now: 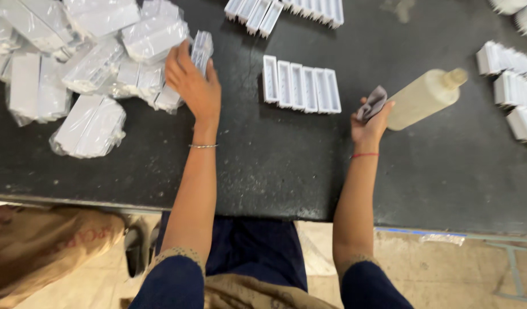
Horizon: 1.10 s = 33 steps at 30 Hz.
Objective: The person wipes several small white plastic trays with a cloth, then picks up a wrapped tray, removes the plastic wrap, and places the unwrapped tray on the table. The person repeats the unwrapping and placement for another tray.
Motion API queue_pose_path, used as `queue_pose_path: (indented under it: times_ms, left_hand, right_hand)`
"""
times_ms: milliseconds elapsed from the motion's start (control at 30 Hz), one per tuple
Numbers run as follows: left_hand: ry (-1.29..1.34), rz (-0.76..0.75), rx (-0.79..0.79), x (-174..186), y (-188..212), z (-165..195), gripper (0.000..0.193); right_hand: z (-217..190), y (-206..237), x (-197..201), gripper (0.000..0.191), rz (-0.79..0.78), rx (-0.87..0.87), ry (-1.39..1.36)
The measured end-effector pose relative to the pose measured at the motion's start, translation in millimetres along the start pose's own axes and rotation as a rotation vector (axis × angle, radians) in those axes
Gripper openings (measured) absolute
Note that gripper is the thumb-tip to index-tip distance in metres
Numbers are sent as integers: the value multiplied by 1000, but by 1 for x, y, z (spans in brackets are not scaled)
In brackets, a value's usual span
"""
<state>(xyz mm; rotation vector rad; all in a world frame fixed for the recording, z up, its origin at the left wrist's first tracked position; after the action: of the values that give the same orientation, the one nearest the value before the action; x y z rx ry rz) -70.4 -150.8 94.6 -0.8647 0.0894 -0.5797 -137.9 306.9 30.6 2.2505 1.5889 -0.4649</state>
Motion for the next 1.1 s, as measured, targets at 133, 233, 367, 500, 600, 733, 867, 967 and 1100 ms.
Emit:
queue_pose_path:
  times_ms: [133,233,367,500,600,733,867,967,1100]
  left_hand:
    - [204,-141,30,-25,15,17,49]
    - [373,-245,112,-57,30,28,45]
    - [343,-422,397,-108,53,19,32]
    - [290,-431,297,-127,62,19,23]
    - [380,-396,308,-128,64,4,19]
    - [714,-382,619,-133,65,-24,17]
    - [1460,-377,1217,-152,79,-24,11]
    - [1590,-359,1330,-155,84,-18,22]
    - [1524,-495,1228,-162,90,-6,25]
  right_hand:
    - [12,2,-5,54,-31,-89,-47]
    - [18,3,-12,48,-54,-127,-52]
    - [26,1,-19,40,-99,-175,-38]
    - [31,-5,-16,35,-138,-131,65]
    - [26,-9,-12,38,-113,15,176]
    - [27,0,-31,42,-215,102,267]
    - [39,21,-67,46,-299,140,425]
    - [52,38,-93,46,-387,115,409]
    - [52,54,-108,41,-504,49,191]
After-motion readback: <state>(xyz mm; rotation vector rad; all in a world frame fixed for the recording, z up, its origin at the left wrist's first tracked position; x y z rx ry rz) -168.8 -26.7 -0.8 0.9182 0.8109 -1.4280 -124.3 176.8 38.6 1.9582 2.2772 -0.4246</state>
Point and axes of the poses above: each hand's wrist, its own y-axis away from the middle knuckle, its own x-axis out of the back of the hand, z = x × y, the point moved 8 cm from there along -y, towards the middle knuckle, and after that the axes turned 13 degrees about y, right-handed, at the moved point
